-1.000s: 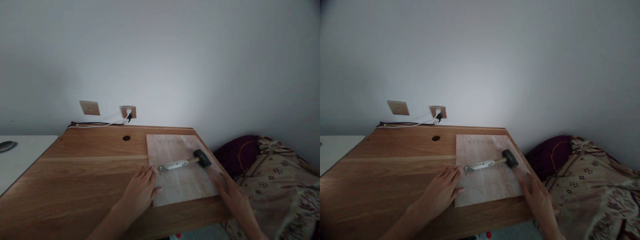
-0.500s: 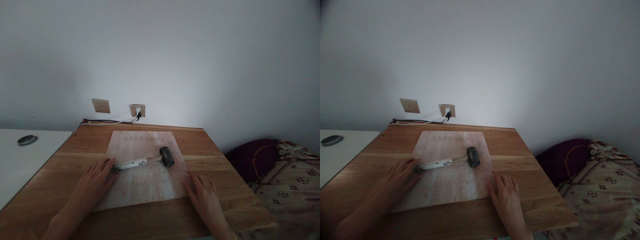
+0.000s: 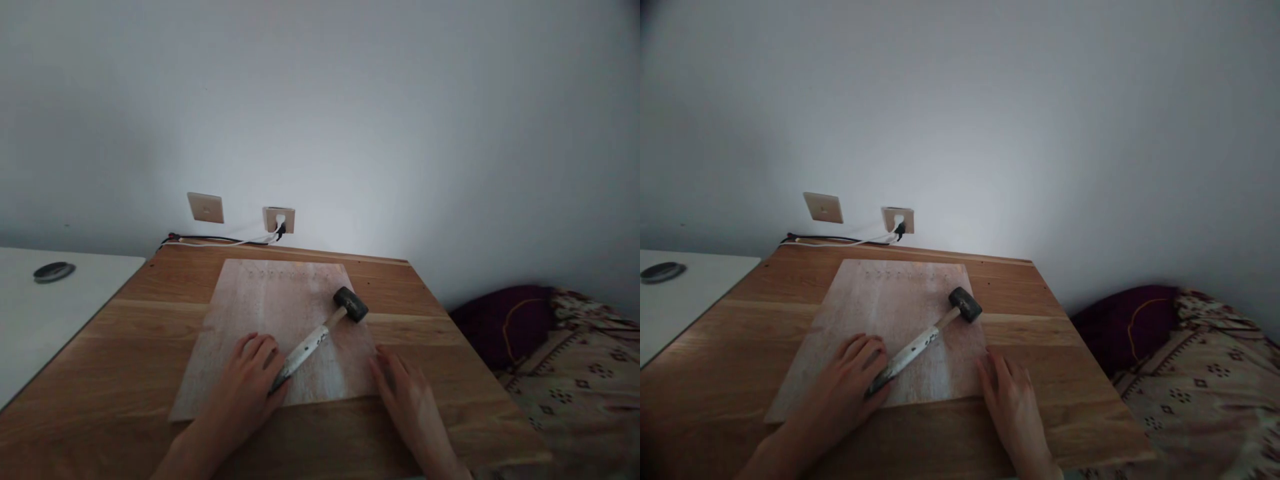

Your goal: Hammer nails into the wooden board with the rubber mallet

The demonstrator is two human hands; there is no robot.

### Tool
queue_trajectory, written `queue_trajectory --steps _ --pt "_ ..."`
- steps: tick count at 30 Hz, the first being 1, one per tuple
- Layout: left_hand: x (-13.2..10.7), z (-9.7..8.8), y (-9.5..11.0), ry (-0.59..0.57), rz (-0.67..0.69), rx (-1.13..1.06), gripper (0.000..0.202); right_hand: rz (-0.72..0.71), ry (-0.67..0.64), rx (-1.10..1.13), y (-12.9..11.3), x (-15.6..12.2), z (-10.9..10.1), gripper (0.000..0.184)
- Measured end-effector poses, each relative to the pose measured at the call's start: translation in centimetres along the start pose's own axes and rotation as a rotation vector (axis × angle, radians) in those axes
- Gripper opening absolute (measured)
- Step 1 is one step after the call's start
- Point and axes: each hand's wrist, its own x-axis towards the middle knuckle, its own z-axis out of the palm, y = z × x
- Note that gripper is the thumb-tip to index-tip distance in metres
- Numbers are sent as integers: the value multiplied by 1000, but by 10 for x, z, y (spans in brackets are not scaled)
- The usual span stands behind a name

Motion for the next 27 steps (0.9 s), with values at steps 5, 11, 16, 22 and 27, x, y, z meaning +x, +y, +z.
queue_trajectory --steps 5,11,16,22,27 --pt "11 -6 17 -136 -117 -13 10 7 -30 -18 11 39 -9 45" --pt "72 -34 -36 -265 -285 -195 30 44 -100 0 4 180 -16 27" --pt "128 -39 -127 -125 -375 -9 25 0 -302 0 -24 256 19 18" --pt "142 -30 -182 -288 -237 -87 16 9 -534 -19 -35 263 66 29" --pt "140 -23 -190 -313 -180 -180 13 21 -592 -31 -34 261 77 29"
